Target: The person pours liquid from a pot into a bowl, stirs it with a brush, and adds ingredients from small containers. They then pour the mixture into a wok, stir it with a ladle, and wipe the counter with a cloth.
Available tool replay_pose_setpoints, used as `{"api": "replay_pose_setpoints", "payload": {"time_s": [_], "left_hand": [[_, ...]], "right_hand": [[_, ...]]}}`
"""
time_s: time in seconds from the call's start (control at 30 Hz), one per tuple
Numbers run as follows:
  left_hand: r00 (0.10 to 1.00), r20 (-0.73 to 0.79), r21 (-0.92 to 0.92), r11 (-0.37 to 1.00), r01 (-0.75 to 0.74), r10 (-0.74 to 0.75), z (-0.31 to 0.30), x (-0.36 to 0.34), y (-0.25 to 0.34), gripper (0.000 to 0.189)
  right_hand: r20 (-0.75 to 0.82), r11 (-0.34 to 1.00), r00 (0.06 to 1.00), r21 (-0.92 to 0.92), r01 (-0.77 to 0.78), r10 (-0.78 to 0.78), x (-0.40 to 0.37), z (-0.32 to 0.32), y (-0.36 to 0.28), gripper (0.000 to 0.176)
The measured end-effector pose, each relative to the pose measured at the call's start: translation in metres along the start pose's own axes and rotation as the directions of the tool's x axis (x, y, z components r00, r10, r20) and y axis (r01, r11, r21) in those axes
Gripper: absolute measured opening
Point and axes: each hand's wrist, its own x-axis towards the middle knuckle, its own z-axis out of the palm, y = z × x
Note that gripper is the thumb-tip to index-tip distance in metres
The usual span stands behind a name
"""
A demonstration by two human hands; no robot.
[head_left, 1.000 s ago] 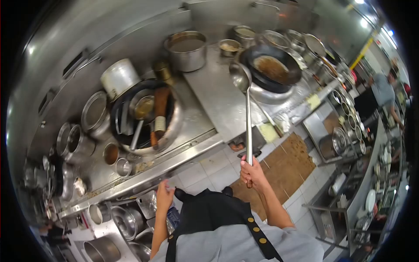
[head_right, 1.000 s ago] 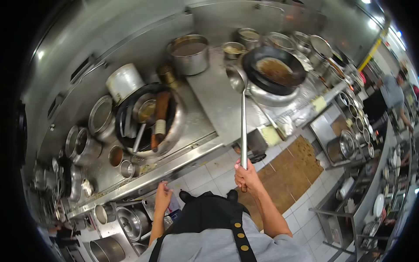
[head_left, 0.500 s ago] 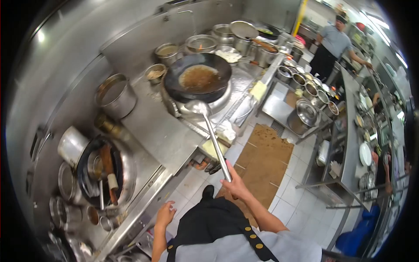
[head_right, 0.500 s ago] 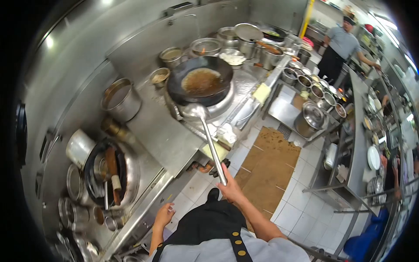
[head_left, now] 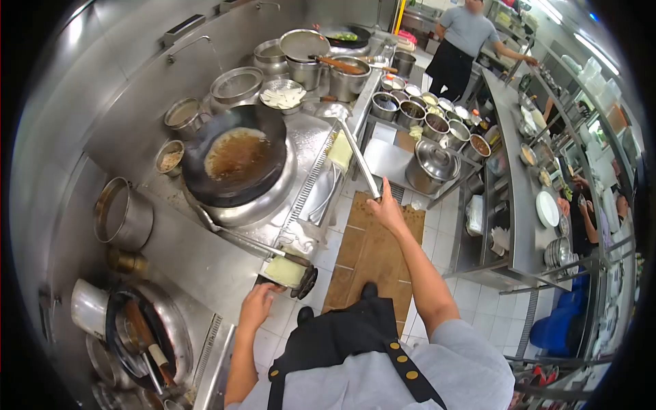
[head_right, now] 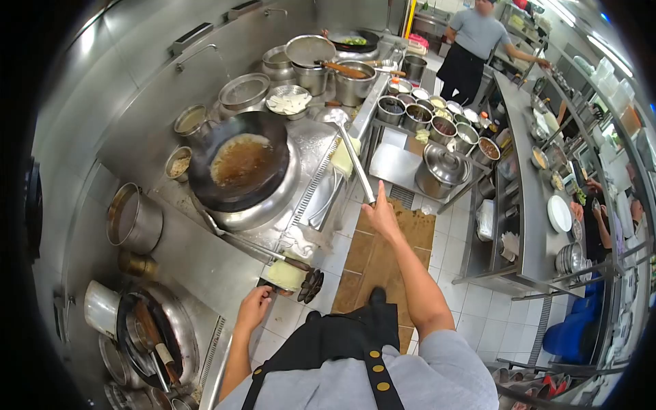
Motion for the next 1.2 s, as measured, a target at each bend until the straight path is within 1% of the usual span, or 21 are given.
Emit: {"api": "replay_pose_setpoints", "payload": {"time_s": [0.17,0.23,0.3,0.37,0.43,0.47,0.5,0.57,0.6,0.63,0.7,0.73,0.77,0.83,0.9,1.0,1.07,1.1,1.13,1.17,1.2], "left_hand": [[0.990,-0.013,0.089,0.986,0.138,-0.138,0.048,0.058,0.047,0.026],[0.973,-0.033,0.045,0.972,0.232,-0.230,0.083,0.081,0.071,0.024],[0.979,-0.125,-0.037,0.987,0.158,-0.161,0.126,0.099,0.092,0.026],[0.951,-0.102,-0.152,0.950,0.274,-0.291,0.171,0.112,0.085,0.027],[0.887,-0.052,-0.336,0.845,0.417,-0.459,0.203,0.116,0.079,0.028],[0.824,0.053,-0.400,0.744,0.536,-0.565,0.222,0.111,0.058,0.033],[0.809,0.043,-0.407,0.729,0.551,-0.587,0.230,0.110,0.054,0.033],[0.592,0.208,-0.620,0.363,0.695,-0.778,0.243,0.113,0.047,0.041],[0.555,0.277,-0.555,0.341,0.759,-0.784,0.250,0.113,0.032,0.057],[0.555,0.277,-0.565,0.334,0.755,-0.785,0.259,0.120,0.027,0.057],[0.442,0.318,-0.668,0.133,0.733,-0.839,0.275,0.132,0.018,0.073],[0.425,0.359,-0.721,0.042,0.692,-0.831,0.286,0.144,0.003,0.087],[0.454,0.338,-0.790,0.014,0.613,-0.824,0.296,0.157,-0.010,0.089],[0.437,0.328,-0.815,-0.017,0.579,-0.837,0.308,0.201,-0.030,0.091],[0.454,0.300,-0.850,-0.019,0.526,-0.839,0.325,0.239,-0.042,0.089],[0.384,0.241,-0.779,0.058,0.624,-0.891,0.339,0.285,-0.040,0.066],[0.492,0.320,-0.705,0.144,0.695,-0.810,0.346,0.289,-0.030,0.054],[0.598,0.458,-0.830,-0.074,0.553,-0.658,0.363,0.280,-0.032,0.047],[0.597,0.629,-0.775,-0.351,0.525,-0.497,0.386,0.270,-0.039,0.037],[0.833,0.394,-0.867,-0.457,0.197,-0.388,0.346,0.277,0.021,0.032],[0.832,0.351,-0.857,-0.506,0.100,-0.430,0.338,0.276,0.037,0.036]], "right_hand": [[0.178,0.998,0.984,-0.065,0.008,0.004,0.107,0.004,0.087,0.089],[0.246,0.996,0.969,-0.089,0.030,-0.007,0.143,0.021,0.117,0.089],[0.272,0.994,0.960,-0.062,0.086,-0.066,0.185,0.052,0.142,0.090],[0.255,0.988,0.955,0.040,0.149,-0.154,0.214,0.089,0.151,0.093],[0.335,0.980,0.923,0.115,0.161,-0.191,0.230,0.124,0.151,0.091],[0.343,0.970,0.913,0.172,0.172,-0.223,0.241,0.133,0.148,0.089],[0.368,0.968,0.900,0.177,0.177,-0.232,0.243,0.133,0.136,0.089],[0.640,0.933,0.762,0.210,-0.292,0.094,0.237,0.103,0.089,0.085],[0.618,0.934,0.781,0.217,-0.284,0.094,0.229,0.080,0.076,0.083],[0.621,0.938,0.778,0.209,-0.276,0.091,0.232,0.090,0.094,0.083],[0.455,0.950,0.870,0.140,-0.280,0.189,0.242,0.124,0.164,0.082],[0.477,0.964,0.857,0.069,-0.256,0.194,0.239,0.126,0.193,0.082],[0.490,0.973,0.849,0.001,-0.230,0.200,0.233,0.120,0.219,0.083],[0.503,0.996,0.863,-0.044,0.079,-0.046,0.224,0.100,0.260,0.086],[0.652,0.980,0.758,-0.146,0.135,-0.007,0.220,0.069,0.267,0.089],[0.723,0.943,0.684,-0.155,0.296,-0.095,0.229,0.066,0.287,0.091],[0.798,0.958,0.584,-0.261,0.115,0.147,0.227,0.080,0.272,0.093],[0.829,0.991,0.544,-0.129,-0.035,0.127,0.223,0.087,0.265,0.092],[0.875,0.985,0.477,-0.001,-0.173,0.085,0.222,0.098,0.250,0.091],[0.914,0.902,0.347,-0.042,-0.429,0.208,0.215,0.100,0.218,0.084],[0.933,0.766,0.162,-0.157,-0.623,0.322,0.211,0.106,0.192,0.076]]}}
